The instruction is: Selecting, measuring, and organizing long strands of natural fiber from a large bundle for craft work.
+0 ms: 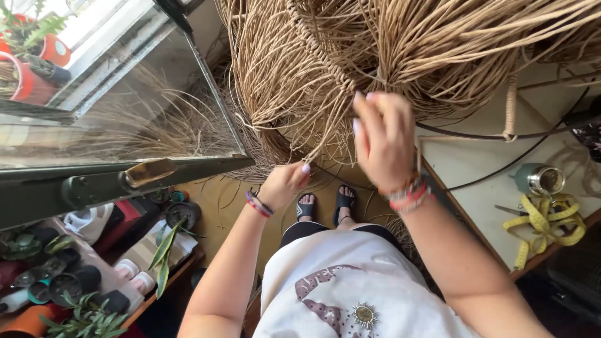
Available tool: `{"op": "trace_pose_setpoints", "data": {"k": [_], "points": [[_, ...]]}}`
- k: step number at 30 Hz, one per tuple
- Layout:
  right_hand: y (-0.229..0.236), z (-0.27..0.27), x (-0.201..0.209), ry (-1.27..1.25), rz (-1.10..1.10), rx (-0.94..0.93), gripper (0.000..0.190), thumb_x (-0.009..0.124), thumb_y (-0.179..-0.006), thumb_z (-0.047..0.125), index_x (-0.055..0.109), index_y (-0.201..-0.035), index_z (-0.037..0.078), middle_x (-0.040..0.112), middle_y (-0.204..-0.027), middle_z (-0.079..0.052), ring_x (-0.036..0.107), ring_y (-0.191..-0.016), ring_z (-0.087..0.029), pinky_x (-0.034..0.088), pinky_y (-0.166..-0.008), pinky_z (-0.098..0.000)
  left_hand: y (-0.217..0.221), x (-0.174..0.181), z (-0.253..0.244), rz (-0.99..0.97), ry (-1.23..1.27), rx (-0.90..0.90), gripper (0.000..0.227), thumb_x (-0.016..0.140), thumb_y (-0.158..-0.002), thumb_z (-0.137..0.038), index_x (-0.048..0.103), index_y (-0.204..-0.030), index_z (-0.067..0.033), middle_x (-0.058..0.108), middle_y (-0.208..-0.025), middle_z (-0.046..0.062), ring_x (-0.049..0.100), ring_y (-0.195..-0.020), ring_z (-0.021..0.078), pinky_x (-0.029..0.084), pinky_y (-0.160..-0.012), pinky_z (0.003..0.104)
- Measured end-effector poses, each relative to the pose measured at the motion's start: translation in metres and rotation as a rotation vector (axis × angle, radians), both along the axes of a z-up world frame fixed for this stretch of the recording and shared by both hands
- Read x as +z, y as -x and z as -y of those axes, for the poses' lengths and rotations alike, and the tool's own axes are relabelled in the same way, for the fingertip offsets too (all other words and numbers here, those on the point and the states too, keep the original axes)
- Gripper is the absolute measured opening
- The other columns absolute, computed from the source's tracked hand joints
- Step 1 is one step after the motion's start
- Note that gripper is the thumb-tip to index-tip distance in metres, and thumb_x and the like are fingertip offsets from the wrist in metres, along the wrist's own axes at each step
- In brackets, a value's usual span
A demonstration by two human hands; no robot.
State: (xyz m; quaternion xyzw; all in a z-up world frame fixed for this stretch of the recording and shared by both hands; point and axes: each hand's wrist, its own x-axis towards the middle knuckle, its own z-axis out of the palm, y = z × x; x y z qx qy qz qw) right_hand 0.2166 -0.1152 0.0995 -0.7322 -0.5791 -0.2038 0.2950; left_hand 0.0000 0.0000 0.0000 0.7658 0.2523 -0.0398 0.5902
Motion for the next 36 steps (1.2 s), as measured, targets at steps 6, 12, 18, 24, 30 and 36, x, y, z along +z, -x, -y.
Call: {"op": "trace_pose_setpoints", "data": {"k": [6,12,18,24,30,36], "points": [[0.089,0.039,-0.077,0.391,0.067,0.276,0.050,0.053,-0.094,0.010,0.058,-0.144,0.019,0.053,-0.143,-0.008,0.057,-0.114,-0.023,0.050,-0.085,-0.0346,0.030,0.035,0.002,0.035,0.052,-0.156,0.031,0.047,-0.106,-0.031,0.053,-0.084,-0.0095,0.061,-0.059,0.011,0.068,-0.058,0.0282,0.056,-0.066,0.043],[0.100,0.033,-0.073,0.496,-0.152,0.367,0.076,0.068,-0.087,0.013,0.038,-0.157,0.011,0.035,-0.162,-0.014,0.042,-0.142,-0.032,0.031,-0.116,-0.0530,0.079,0.048,-0.014,-0.634,-0.818,-0.318,0.037,0.046,-0.100,-0.050,0.054,-0.094,-0.0149,0.073,-0.074,0.010,0.076,-0.076,0.0309,0.059,-0.070,0.042],[0.111,0.066,-0.081,0.551,-0.368,0.296,0.083,0.068,-0.087,0.016,0.031,-0.161,0.012,0.025,-0.169,-0.010,0.030,-0.152,-0.030,0.029,-0.117,-0.0552,0.037,0.031,-0.011,-0.711,-0.990,-0.298,0.072,0.059,-0.090,-0.063,0.040,-0.141,-0.0166,0.067,-0.114,0.008,0.069,-0.104,0.0323,0.051,-0.092,0.043],[0.094,0.186,-0.116,0.531,-0.679,-0.039,0.084,0.064,-0.091,0.009,0.025,-0.164,0.019,0.036,-0.160,-0.015,0.040,-0.144,-0.035,0.039,-0.110,-0.0540,-0.064,0.093,0.083,0.161,-1.078,-0.193,0.070,0.080,-0.078,-0.031,0.054,-0.140,-0.0111,0.055,-0.127,0.013,0.063,-0.112,0.0357,0.055,-0.085,0.042],[0.113,0.328,-0.164,0.510,-0.645,-0.540,0.085,0.065,-0.091,0.019,0.024,-0.165,0.016,0.041,-0.157,-0.018,0.052,-0.135,-0.034,0.048,-0.101,-0.0500,-0.115,0.066,0.214,0.381,-0.771,-0.672,0.031,0.073,-0.085,-0.034,0.058,-0.106,-0.0170,0.048,-0.093,0.003,0.064,-0.082,0.0295,0.054,-0.071,0.037],[0.146,0.450,-0.172,0.345,-0.766,-0.847,0.072,0.062,-0.094,0.015,0.032,-0.159,0.004,0.041,-0.155,-0.026,0.053,-0.133,-0.041,0.050,-0.099,-0.0496,-0.140,0.003,0.334,0.228,-0.760,-1.214,0.037,0.074,-0.083,-0.036,0.060,-0.113,-0.0176,0.050,-0.111,0.002,0.068,-0.098,0.0303,0.057,-0.081,0.042]]}}
